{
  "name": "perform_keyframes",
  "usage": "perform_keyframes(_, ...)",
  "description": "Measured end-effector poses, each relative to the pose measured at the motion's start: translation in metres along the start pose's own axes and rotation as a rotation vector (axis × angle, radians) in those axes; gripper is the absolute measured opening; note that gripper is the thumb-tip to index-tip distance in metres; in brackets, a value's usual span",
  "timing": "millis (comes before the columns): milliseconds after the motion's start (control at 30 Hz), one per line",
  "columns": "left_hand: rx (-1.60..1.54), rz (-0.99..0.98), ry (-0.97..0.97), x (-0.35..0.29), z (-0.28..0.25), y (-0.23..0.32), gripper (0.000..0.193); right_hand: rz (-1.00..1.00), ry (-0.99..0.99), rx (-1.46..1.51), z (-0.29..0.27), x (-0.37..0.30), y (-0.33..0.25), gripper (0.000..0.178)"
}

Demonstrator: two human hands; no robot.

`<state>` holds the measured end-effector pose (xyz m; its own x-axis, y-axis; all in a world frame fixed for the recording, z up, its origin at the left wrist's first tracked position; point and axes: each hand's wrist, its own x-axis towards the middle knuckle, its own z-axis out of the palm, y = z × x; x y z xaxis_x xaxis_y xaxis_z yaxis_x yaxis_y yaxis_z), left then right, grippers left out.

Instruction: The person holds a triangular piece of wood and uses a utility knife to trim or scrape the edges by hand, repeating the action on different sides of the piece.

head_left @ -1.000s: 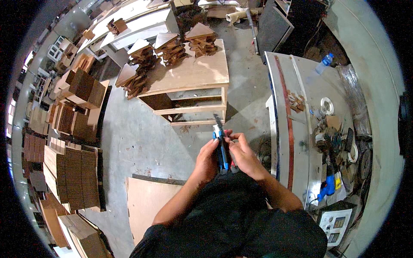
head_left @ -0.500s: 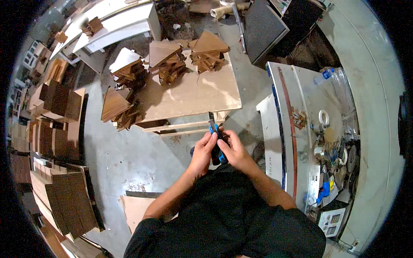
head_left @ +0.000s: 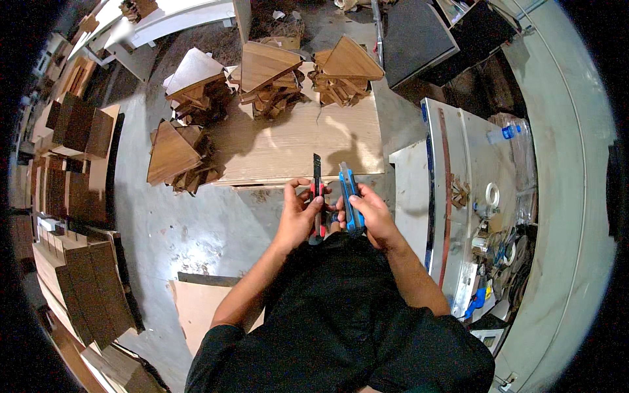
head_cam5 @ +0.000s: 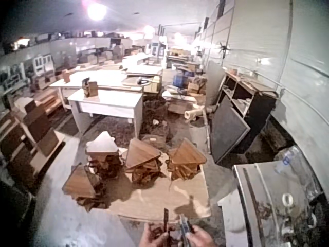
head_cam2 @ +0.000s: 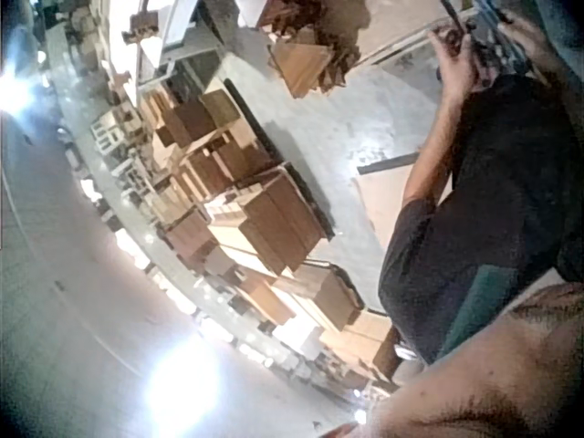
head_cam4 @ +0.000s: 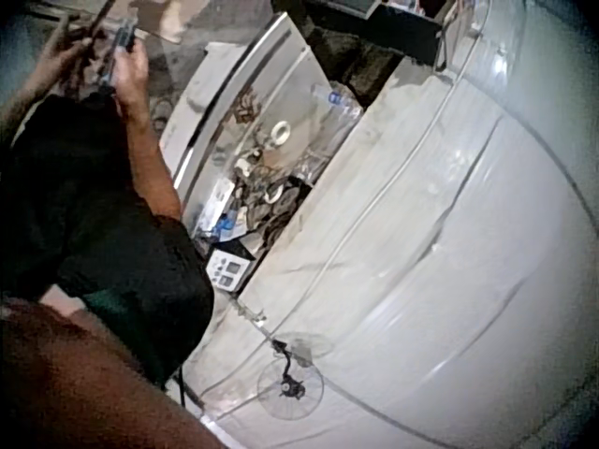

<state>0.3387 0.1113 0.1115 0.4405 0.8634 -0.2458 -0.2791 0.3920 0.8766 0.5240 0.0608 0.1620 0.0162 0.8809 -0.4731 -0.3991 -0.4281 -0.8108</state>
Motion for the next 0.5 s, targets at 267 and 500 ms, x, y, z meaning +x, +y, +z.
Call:
perform_keyframes(267,-0.1,-0.009,0.086,0.014,0.017,0.006,0.048,-0.055,-0.047,-0.03,-0.013,0.007,-0.012,0.028)
perform_keyframes(500,-0.052,0.053,0.099,0.024,0.029,0.002,0.019,-0.098,-0.119,-0.043,-0.018,0.005,-0.021,0.029)
